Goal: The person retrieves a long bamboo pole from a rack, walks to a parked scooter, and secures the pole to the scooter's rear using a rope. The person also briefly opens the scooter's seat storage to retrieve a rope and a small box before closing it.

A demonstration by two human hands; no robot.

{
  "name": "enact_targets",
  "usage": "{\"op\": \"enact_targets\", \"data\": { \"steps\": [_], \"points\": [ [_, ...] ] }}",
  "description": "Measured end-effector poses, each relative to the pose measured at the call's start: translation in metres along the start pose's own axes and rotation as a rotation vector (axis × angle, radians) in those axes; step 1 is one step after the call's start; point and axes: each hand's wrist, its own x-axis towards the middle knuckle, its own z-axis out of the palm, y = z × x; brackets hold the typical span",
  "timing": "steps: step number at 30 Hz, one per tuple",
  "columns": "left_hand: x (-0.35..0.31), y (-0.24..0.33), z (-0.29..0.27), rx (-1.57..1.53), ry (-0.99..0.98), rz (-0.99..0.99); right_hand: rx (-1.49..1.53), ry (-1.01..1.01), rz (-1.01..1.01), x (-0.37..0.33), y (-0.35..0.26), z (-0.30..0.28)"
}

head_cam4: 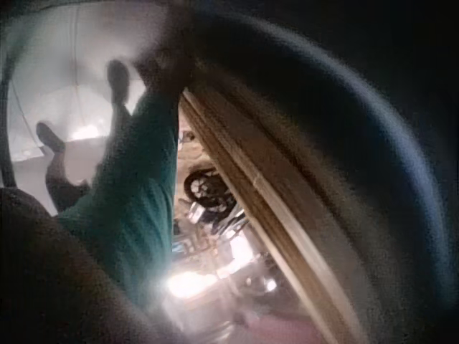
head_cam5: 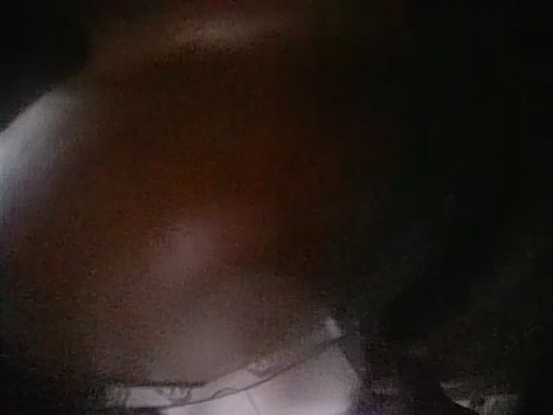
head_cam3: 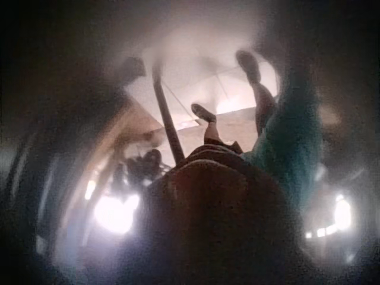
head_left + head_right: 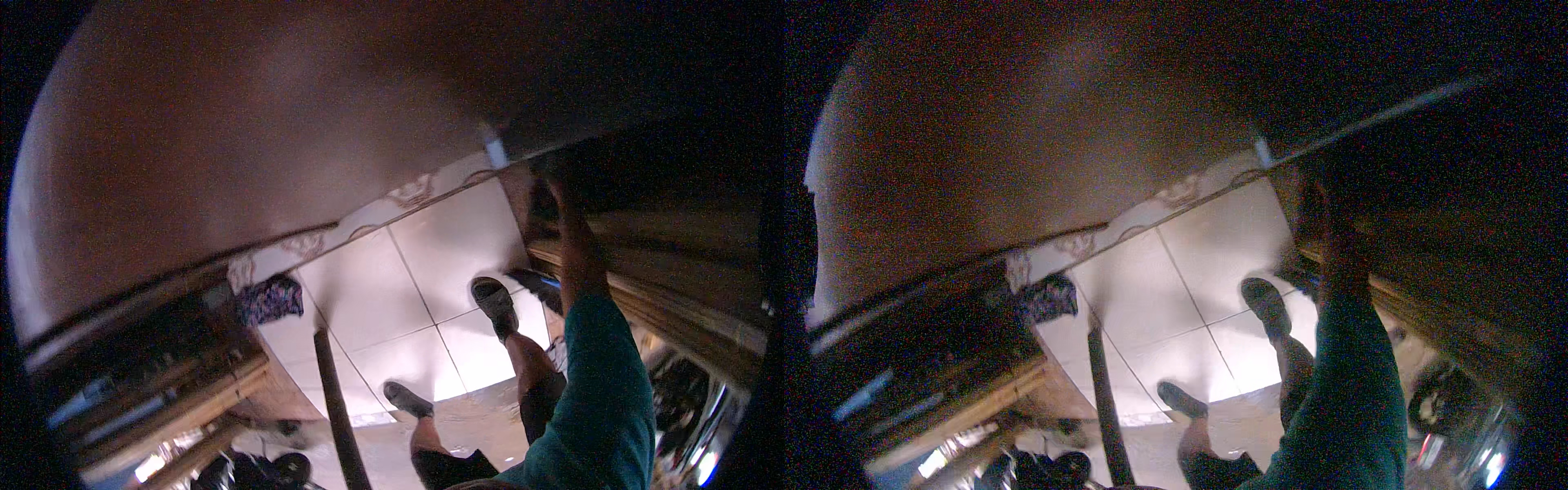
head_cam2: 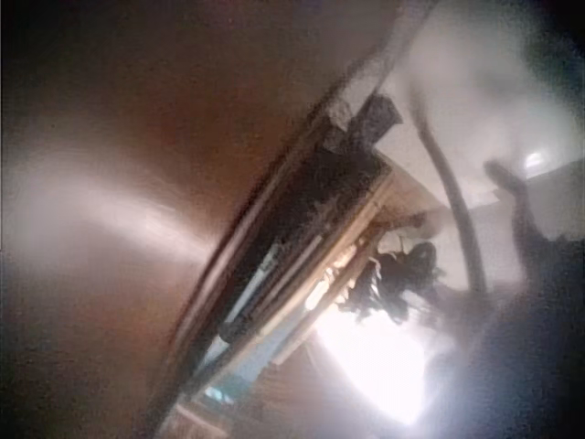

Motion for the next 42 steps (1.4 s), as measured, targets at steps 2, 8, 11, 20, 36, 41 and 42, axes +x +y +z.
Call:
{"op": "enact_targets", "data": {
  "steps": [2, 8, 11, 20, 36, 41, 42],
  "points": [
    [-0.023, -0.021, 0.003, -0.059, 0.000, -0.032, -0.041, 0.006, -0.022, -0.004, -0.008, 0.005],
    [-0.082, -0.108, 0.012, -0.250, -0.013, -0.031, -0.171, 0.028, -0.060, -0.033, -0.025, 0.002],
    [-0.134, -0.158, 0.041, -0.382, 0.010, -0.079, -0.232, 0.020, -0.124, -0.082, -0.068, -0.001],
    [-0.204, -0.259, 0.075, -0.853, -0.032, -0.208, -0.369, -0.009, -0.396, -0.382, -0.193, -0.008],
    [-0.263, -0.648, 0.204, -0.882, 0.156, -0.188, -0.183, -0.716, -1.471, -1.054, -0.418, 0.116],
    [-0.270, -0.665, 0.219, -1.330, 0.144, -0.410, -0.332, -0.374, -1.827, -1.188, -0.480, 0.179],
    [-0.257, -0.672, 0.189, -1.244, 0.101, -0.424, -0.413, -0.420, -1.831, -1.201, -0.495, 0.197]
  ]
}}
